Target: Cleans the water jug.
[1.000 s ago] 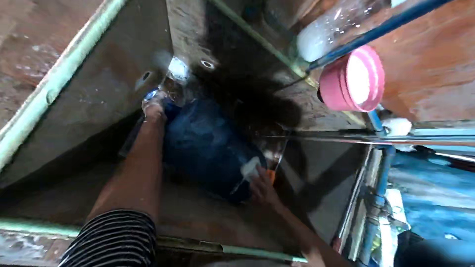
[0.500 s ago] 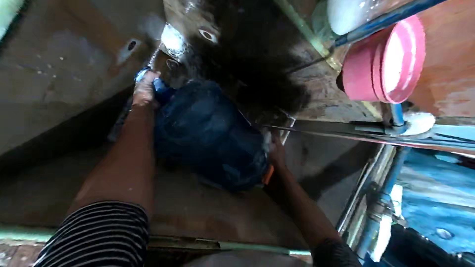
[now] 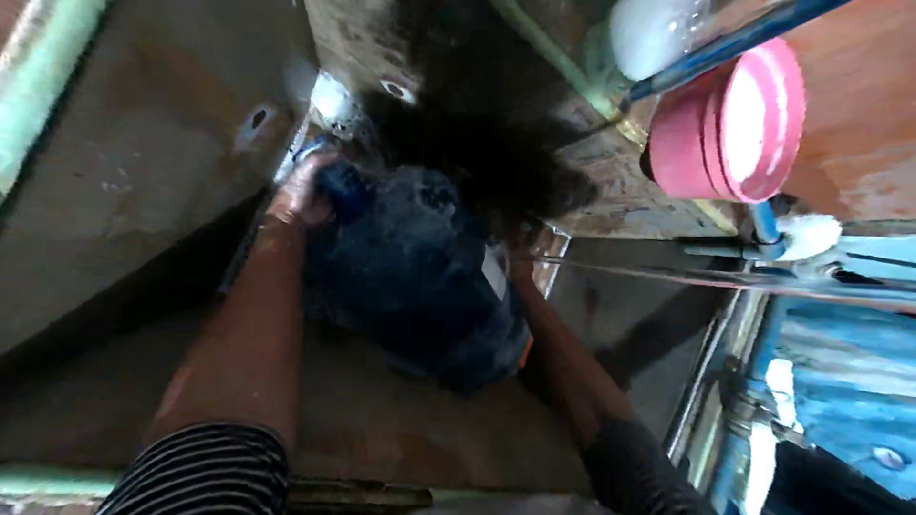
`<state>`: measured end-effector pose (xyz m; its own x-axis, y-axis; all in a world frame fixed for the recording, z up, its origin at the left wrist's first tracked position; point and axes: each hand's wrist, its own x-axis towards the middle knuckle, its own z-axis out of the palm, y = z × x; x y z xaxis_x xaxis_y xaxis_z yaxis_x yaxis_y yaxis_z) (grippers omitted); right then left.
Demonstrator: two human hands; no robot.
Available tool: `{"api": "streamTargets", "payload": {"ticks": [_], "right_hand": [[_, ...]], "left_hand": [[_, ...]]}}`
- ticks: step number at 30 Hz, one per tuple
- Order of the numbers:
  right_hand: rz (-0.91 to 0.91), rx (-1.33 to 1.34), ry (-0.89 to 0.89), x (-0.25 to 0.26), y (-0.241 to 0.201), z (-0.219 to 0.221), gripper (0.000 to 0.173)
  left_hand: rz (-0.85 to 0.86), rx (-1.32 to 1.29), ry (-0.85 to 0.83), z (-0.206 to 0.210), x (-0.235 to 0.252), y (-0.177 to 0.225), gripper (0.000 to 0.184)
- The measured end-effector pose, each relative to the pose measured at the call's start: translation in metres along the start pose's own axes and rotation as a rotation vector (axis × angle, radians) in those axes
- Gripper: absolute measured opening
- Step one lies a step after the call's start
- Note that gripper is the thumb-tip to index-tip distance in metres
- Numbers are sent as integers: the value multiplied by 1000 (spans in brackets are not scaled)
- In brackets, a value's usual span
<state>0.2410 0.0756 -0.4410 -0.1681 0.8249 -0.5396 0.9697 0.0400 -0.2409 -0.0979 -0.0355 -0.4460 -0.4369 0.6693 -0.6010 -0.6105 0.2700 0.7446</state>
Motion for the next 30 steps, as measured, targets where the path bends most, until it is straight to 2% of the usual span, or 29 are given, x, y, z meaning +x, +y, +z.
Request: {"api": "streamTargets", "payload": {"ticks": [2, 4, 5, 6, 8, 10, 12, 13, 14, 16, 17, 18, 19, 20, 22, 24, 26, 28, 30], "right_hand": [[-103, -2, 73, -56, -1, -4, 38], [-452, 68, 242, -125, 16, 21, 25], [-591, 85, 282, -147, 23, 33, 21], [-638, 85, 292, -158, 23, 37, 20], [-490, 121, 228, -151, 15, 21, 23], [-162, 131, 161, -111, 15, -4, 32], [105, 195, 92, -66, 37, -13, 42], [112, 224, 93, -63, 49, -8, 44], [17, 208, 126, -74, 52, -2, 44], [-235, 144, 195, -120, 44, 10, 44], [-334, 80, 232, -142, 42, 14, 44], [-394, 28, 268, -145, 39, 14, 43], [-365, 12, 251, -136, 36, 9, 44], [-234, 36, 154, -116, 34, 1, 45], [77, 151, -91, -45, 47, -11, 43], [166, 142, -233, 1, 56, -8, 42], [109, 72, -232, -1, 24, -8, 43], [7, 165, -74, -45, -6, -6, 44], [-261, 225, 99, -87, -27, 3, 47]], "left_hand": [[-30, 0, 71, -15, 14, -6, 24], [-85, 49, 253, -30, 26, -25, 40], [-81, 57, 313, -34, 30, -32, 38], [-72, 32, 324, -33, 25, -37, 36], [0, -17, 243, -26, 12, -31, 22], [52, -36, 114, -22, 1, -27, 10], [32, -13, 14, -29, -5, -23, 15], [-4, 9, 0, -32, -7, -22, 18], [-46, 10, 46, -32, -7, -18, 22], [-129, -42, 240, -21, -11, -1, 33], [-153, -49, 309, -15, -13, 0, 34], [-137, -52, 337, -12, -7, -2, 26], [-96, -53, 324, -16, 2, -9, 15], [-41, -54, 274, -24, 11, -21, 8], [-4, -95, 178, -27, 18, -30, 5], [-21, -115, 99, -18, 19, -24, 9], [22, -70, 73, -12, 23, -13, 17], [38, -5, 112, -6, 24, -7, 31], [-7, 21, 195, 11, 22, 5, 39]]}}
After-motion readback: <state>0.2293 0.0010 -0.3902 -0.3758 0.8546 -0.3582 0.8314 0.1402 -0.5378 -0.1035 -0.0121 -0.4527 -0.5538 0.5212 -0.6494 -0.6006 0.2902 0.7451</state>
